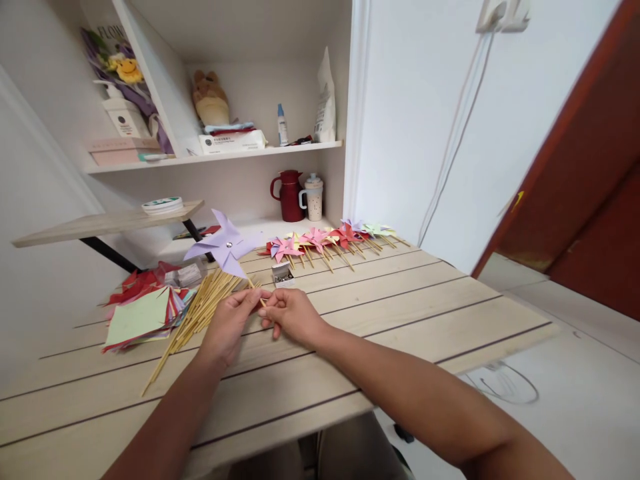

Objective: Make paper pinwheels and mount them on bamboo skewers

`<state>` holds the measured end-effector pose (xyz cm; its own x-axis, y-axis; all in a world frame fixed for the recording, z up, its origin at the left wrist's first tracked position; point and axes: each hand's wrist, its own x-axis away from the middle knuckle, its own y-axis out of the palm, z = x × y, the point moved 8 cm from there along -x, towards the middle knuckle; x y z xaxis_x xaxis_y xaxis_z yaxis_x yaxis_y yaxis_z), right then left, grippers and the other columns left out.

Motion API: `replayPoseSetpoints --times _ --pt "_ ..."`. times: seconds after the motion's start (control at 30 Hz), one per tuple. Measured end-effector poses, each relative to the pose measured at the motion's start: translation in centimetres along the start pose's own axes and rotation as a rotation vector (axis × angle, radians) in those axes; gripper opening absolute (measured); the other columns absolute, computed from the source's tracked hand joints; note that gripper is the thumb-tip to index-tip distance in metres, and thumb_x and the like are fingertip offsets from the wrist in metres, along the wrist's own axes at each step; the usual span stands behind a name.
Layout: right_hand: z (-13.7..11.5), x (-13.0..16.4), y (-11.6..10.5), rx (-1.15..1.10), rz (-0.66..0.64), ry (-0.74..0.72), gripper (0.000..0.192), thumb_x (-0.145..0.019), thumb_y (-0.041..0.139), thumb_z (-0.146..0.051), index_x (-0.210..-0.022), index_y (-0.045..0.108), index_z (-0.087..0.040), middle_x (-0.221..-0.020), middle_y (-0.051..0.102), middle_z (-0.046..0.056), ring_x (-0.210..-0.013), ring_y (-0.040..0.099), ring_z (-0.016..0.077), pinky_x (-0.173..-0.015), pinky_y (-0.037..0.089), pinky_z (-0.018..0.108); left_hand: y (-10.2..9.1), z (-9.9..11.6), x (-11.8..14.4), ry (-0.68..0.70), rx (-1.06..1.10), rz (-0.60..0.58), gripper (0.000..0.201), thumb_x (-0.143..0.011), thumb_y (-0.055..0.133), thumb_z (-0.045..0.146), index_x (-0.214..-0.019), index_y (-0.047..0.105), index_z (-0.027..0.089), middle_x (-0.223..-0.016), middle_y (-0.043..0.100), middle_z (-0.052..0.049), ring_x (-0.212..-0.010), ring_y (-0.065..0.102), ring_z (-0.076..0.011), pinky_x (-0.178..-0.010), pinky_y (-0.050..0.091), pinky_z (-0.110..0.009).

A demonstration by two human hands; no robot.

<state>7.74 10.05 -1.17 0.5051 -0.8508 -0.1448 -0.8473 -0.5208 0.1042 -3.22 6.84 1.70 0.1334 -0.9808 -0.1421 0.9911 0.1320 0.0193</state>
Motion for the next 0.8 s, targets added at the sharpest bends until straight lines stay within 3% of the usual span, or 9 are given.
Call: replayPoseSetpoints --times 0.17,0.33,0.5,0.63,0.8 --pt "-0.5 0.2 0.0 0.037 0.014 0.009 0.024 -0.076 0.073 -0.030 -0.067 0.055 -0.018 -0.057 0.066 -0.003 -0.038 0.052 0.0069 -0.038 0.039 0.018 0.0 0.5 0.1 0.039 -0.063 0.005 0.039 -0.084 0.068 0.052 -0.091 0.078 0.015 -0.076 0.073 -0.006 -0.079 0.067 -0.0208 -0.080 0.050 -0.032" --pt "-1.1 0.2 -0.2 0.044 0.035 -0.031 0.023 -0.078 0.071 -0.034 -0.069 0.057 -0.018 -0.058 0.066 -0.003 -0.039 0.053 0.0072 -0.040 0.040 0.018 0.1 0.7 -0.2 0.114 -0.187 0.016 0.053 -0.087 0.062 0.051 -0.126 0.068 0.014 -0.103 0.076 -0.009 -0.096 0.068 -0.0235 -0.093 0.048 -0.036" --pt "-2.0 -0.1 -1.0 0.052 0.048 -0.041 0.030 -0.076 0.073 -0.041 -0.067 0.055 -0.018 -0.058 0.066 -0.002 -0.039 0.055 0.0088 -0.040 0.041 0.021 0.1 0.6 -0.2 0.153 -0.398 0.041 0.066 -0.092 0.050 0.054 -0.141 0.055 0.011 -0.092 0.075 -0.009 -0.086 0.069 -0.0253 -0.084 0.050 -0.037" --pt "-2.8 -0.9 -3.4 0.071 0.143 -0.063 0.034 -0.073 0.076 -0.044 -0.066 0.054 -0.018 -0.058 0.067 -0.001 -0.039 0.056 0.0091 -0.039 0.040 0.020 0.4 0.2 -0.2 0.182 -0.496 0.005 0.060 -0.092 0.048 0.052 -0.138 0.059 0.015 -0.081 0.073 -0.005 -0.069 0.066 -0.0217 -0.072 0.050 -0.034" --pt "-3.8 -2.3 -8.4 0.220 0.357 -0.062 0.033 -0.080 0.073 -0.043 -0.068 0.054 -0.019 -0.063 0.070 0.001 -0.040 0.055 0.0082 -0.042 0.044 0.021 2.1 -1.4 0.1 0.163 -0.629 -0.198 0.045 -0.092 0.048 0.050 -0.115 0.074 0.021 -0.070 0.071 -0.002 -0.061 0.063 -0.0199 -0.065 0.047 -0.031"
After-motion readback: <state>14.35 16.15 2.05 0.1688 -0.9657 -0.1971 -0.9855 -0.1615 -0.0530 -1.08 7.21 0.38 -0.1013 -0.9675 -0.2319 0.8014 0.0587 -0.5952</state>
